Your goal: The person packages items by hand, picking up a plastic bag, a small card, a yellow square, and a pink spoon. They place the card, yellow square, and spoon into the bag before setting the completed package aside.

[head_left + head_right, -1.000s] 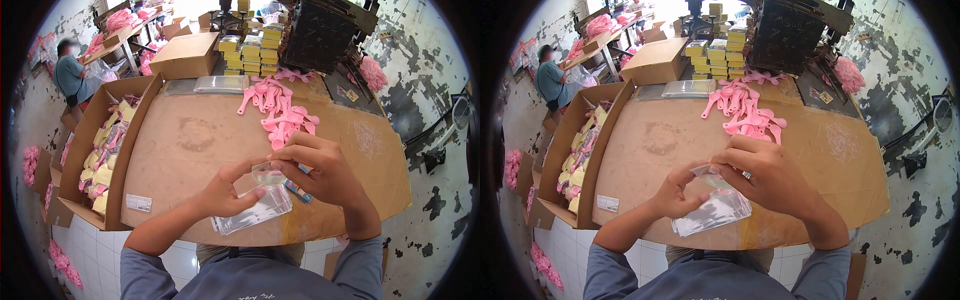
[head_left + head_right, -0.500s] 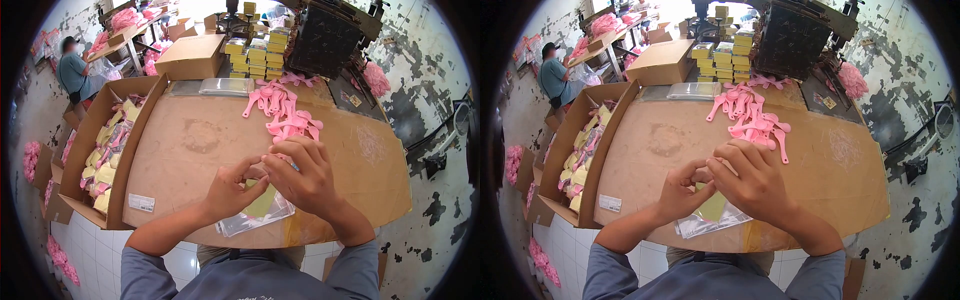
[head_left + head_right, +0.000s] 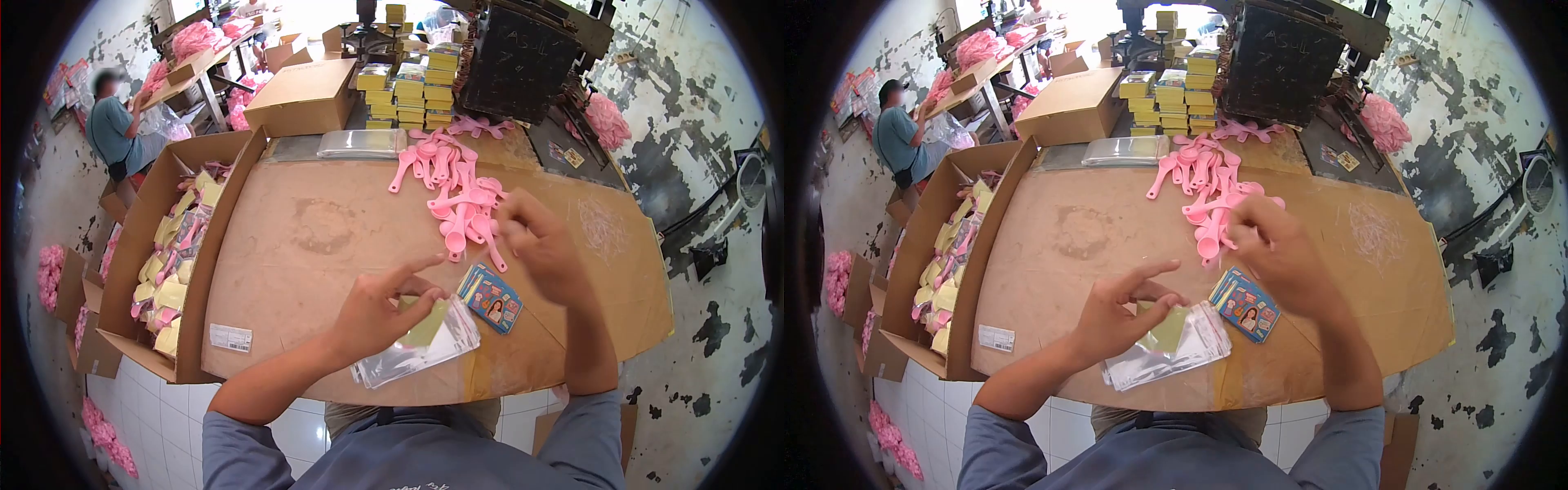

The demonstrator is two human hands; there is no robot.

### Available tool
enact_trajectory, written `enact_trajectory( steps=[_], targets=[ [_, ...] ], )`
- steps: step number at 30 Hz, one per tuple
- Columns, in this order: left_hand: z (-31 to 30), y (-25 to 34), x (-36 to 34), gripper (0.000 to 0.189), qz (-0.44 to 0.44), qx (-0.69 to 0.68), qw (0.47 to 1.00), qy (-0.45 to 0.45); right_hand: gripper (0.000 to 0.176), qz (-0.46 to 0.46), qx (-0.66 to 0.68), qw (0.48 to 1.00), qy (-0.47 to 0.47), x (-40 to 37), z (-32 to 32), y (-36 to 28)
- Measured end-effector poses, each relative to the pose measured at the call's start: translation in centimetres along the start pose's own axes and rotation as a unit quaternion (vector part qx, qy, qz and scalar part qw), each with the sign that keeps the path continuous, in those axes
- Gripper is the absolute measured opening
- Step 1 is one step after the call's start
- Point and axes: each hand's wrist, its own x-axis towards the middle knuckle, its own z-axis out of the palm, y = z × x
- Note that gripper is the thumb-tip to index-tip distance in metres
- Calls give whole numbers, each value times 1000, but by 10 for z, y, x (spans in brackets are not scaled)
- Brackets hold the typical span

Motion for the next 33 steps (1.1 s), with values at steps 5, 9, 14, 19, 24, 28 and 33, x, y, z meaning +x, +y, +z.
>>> enact_trajectory(
  steps=[5, 9, 14, 19, 24, 28, 33],
  targets=[
    [-2, 3, 7, 40, -79, -158, 984, 33, 13, 136, 204, 970, -11, -63, -128, 100],
    [-1, -2, 7, 31, -106, -151, 982, 38, 21, 195, -169, 945, 199, -78, -159, 160],
    [5, -10, 8, 28, -103, -213, 971, 32, 32, 200, -463, 829, 242, -88, -121, 132],
    [4, -10, 13, 29, -107, -253, 961, -20, 36, 45, -51, 998, -1, -51, -14, 65],
    [-2, -18, 13, 28, -117, -236, 964, -23, 35, 48, 133, 986, -83, -35, 49, 36],
    [-4, -23, 14, 28, -104, -230, 968, -10, 26, 117, 288, 947, -81, -29, 57, 53],
    [-2, -26, 11, 25, -82, -194, 978, 10, 17, 126, 328, 935, -49, -30, 60, 56]
  ],
)
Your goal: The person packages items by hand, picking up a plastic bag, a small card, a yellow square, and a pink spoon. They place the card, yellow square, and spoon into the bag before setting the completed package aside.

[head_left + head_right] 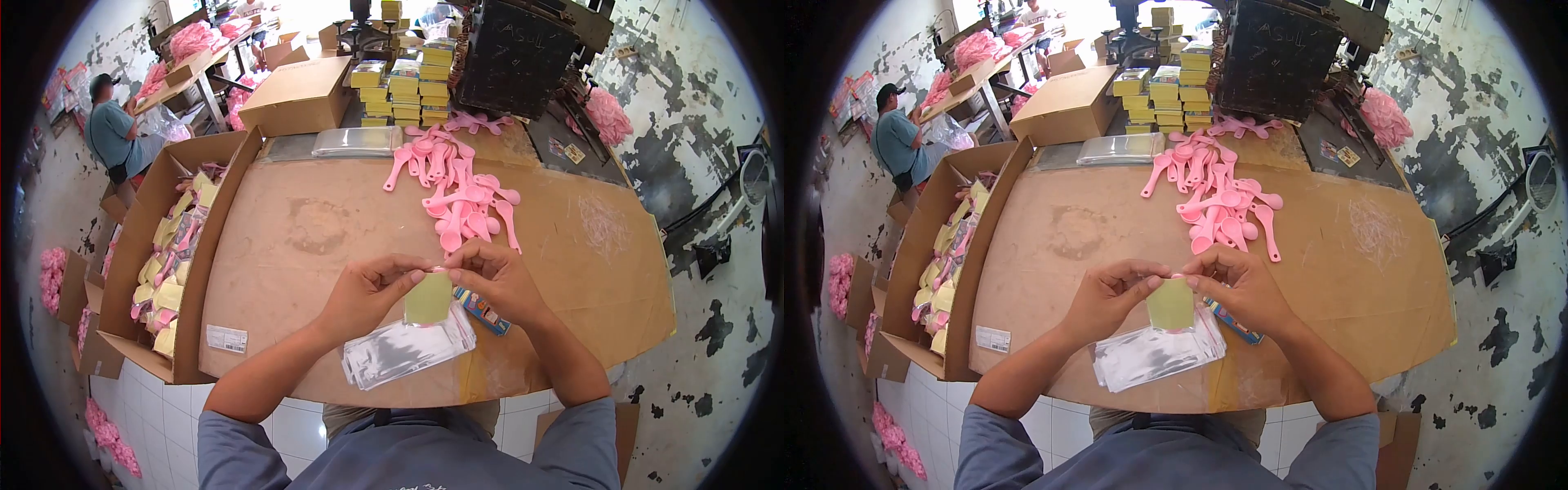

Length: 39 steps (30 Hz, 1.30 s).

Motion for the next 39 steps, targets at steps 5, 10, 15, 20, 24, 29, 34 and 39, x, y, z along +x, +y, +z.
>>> enact_trajectory(
  steps=[5, 10, 15, 20, 24, 29, 34, 39],
  targets=[
    [-1, 6, 0, 19, 3, 52, 998, 24, 14, 12, 39, 999, 18, -2, -9, 3],
    [-7, -7, 2, 21, 95, 68, 993, 0, 11, 0, 52, 999, -7, -5, -16, 6],
    [-16, -7, 6, 24, 114, 120, 986, -33, 12, -26, 22, 999, -12, -5, -21, 9],
    [-17, -14, 7, 21, 75, 67, 995, -27, 14, -19, -17, 999, -25, -4, -29, 7],
    [-13, -15, 8, 21, 22, -7, 1000, -12, 14, -7, -25, 1000, -2, -5, -23, 11],
    [-9, -17, 8, 22, -40, 7, 999, 7, 16, -6, -9, 1000, -14, -5, -24, 16],
    [-8, -14, 11, 26, -62, -36, 997, 28, 20, -11, -10, 1000, -14, -3, -25, 21],
    [-9, -17, 11, 27, -52, -21, 998, 33, 28, -21, -30, 999, 9, -3, -17, 22]
  ],
)
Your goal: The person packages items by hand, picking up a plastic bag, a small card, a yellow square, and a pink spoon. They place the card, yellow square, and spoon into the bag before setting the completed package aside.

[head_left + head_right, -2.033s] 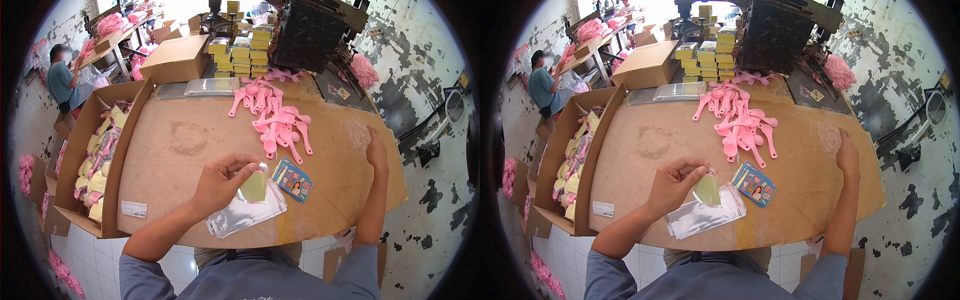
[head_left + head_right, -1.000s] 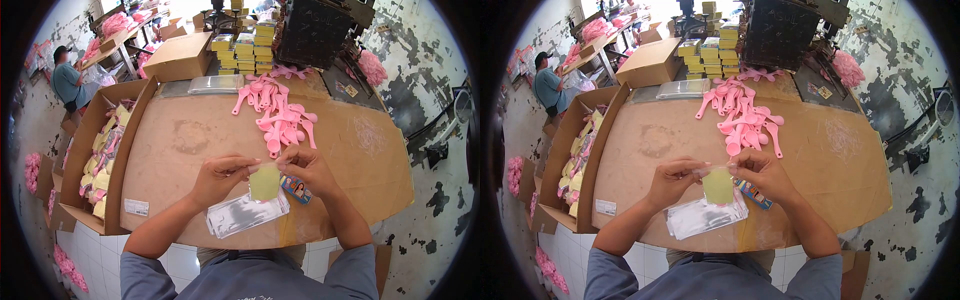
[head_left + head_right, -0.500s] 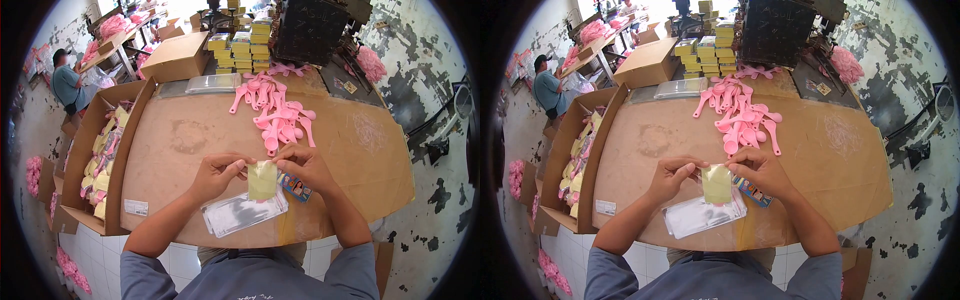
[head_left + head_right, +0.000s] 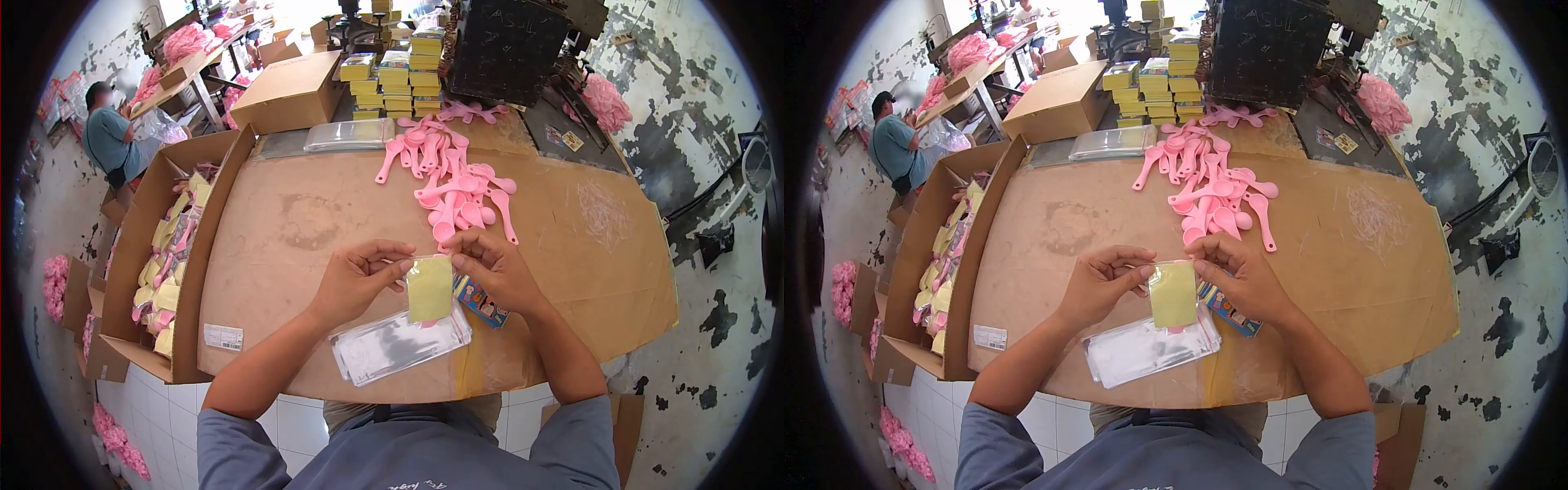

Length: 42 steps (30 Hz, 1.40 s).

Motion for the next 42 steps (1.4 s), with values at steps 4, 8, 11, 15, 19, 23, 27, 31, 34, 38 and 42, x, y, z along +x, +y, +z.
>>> enact_trajectory(
  steps=[4, 8, 11, 15, 19, 23, 27, 31, 34, 38, 42],
  targets=[
    [-2, 1, 0, 28, 9, 9, 1000, 4, 37, 10, -46, 998, -48, -3, 5, -12],
    [2, 4, 0, 29, 37, -21, 999, 26, 41, 24, -8, 998, -51, -1, -1, 5],
    [11, 11, -3, 28, 44, -24, 999, 21, 42, 28, 9, 998, -47, -1, -4, 0],
    [-7, 8, -2, 29, -63, 55, 990, -110, 38, -2, 41, 999, -17, -2, -3, -7],
    [-39, 28, 1, 32, 23, 4, 997, 77, 32, -27, -28, 998, 45, 0, -24, -4],
    [-45, 78, 11, 42, 286, -184, 871, 355, 28, 1, -253, 966, 54, -3, -47, -19],
    [-51, 25, 17, 36, 154, 41, 958, 239, 30, 67, -419, 906, 3, -11, -65, -27],
    [-4, 17, -6, 30, 29, 374, 924, -72, 28, 110, -392, 910, -72, -21, -75, -31],
    [9, -1, -14, 28, 157, 477, 856, -125, 26, 147, -338, 924, -100, -20, -80, -25],
    [7, -4, -11, 29, 67, 419, 895, -136, 21, 166, -326, 924, -110, -18, -84, -22],
    [7, 3, -11, 27, -34, 305, 945, -109, 18, 169, -303, 932, -107, -20, -80, -32]
  ],
)
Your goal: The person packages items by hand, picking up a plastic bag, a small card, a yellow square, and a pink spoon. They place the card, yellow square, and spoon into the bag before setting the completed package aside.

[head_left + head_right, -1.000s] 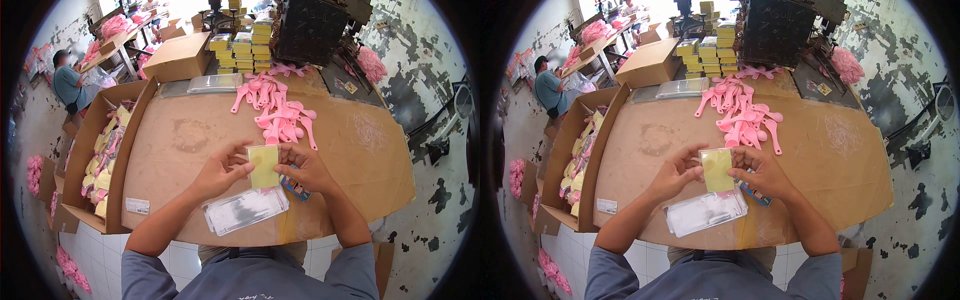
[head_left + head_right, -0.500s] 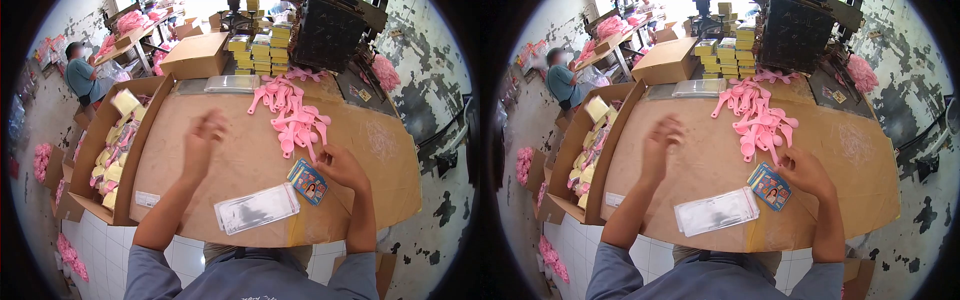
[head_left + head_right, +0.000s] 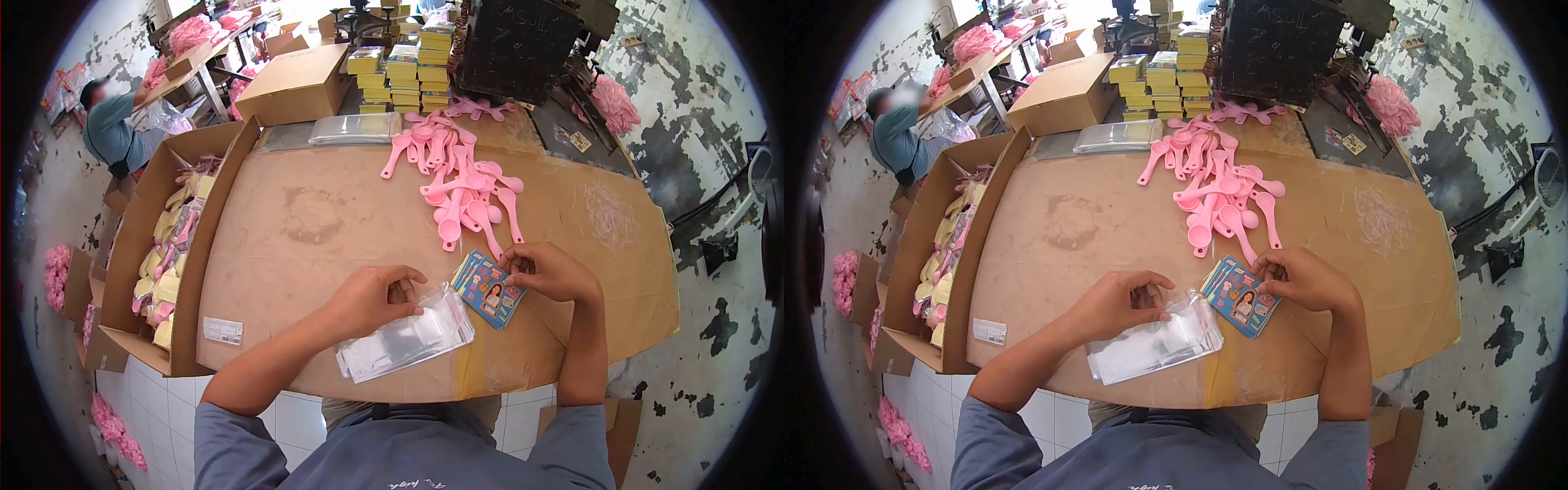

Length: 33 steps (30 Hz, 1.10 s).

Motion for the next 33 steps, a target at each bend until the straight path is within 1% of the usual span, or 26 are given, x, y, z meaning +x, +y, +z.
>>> enact_trajectory(
  steps=[1, 5, 8, 10, 11, 13, 14, 17, 19, 22, 23, 25, 26, 28, 29, 32, 33],
  targets=[
    [0, 0, -1, 26, -3, -32, 999, 6, 17, -12, 22, 1000, 2, -2, -2, -1],
    [-2, -1, -1, 21, -21, -21, 1000, -5, 16, -81, 75, 994, -6, -6, -5, -1],
    [-2, 3, -1, 17, -32, -22, 999, -6, 12, -278, 67, 958, -24, 5, 9, -10],
    [-5, 13, -3, 16, -40, 5, 999, -11, 11, -296, 110, 945, -89, 10, 27, -27],
    [-5, 11, -2, 16, -17, 7, 1000, -4, 11, -304, 131, 936, -121, 11, 35, -33],
    [-3, 3, -2, 16, 28, 10, 1000, 11, 13, -242, 84, 956, -144, 12, 46, -31],
    [-4, 1, -2, 16, 29, 5, 999, 13, 15, -210, 60, 964, -155, 13, 49, -28],
    [-10, -1, -1, 18, 29, -11, 999, 20, 17, -286, -40, 952, -106, 16, 50, -22],
    [-15, 5, -1, 18, 22, -24, 999, 24, 16, -268, -27, 958, -95, 13, 54, -23],
    [-22, 13, -3, 19, 25, -58, 997, 54, 16, -251, -29, 963, -94, 12, 53, -25],
    [-22, 8, -3, 20, 24, -99, 993, 59, 16, -247, -33, 964, -97, 12, 53, -26],
    [-21, -3, -1, 22, 22, -180, 981, 67, 14, -245, -22, 963, -114, 12, 51, -25],
    [-22, 0, -2, 22, 13, -183, 982, 47, 14, -243, -17, 962, -123, 11, 49, -25],
    [-22, 10, -3, 22, -5, -187, 982, 9, 13, -312, 2, 947, -81, 10, 36, -31],
    [-19, 8, -2, 22, -3, -165, 986, -2, 13, -346, 11, 936, -61, 10, 32, -33],
    [-7, -3, 1, 21, 0, -122, 992, -29, 14, -363, 193, 911, -31, 14, 42, -26],
    [-6, -2, 1, 21, 4, -98, 995, -33, 14, -347, 160, 923, -48, 14, 47, -25]
  ],
)
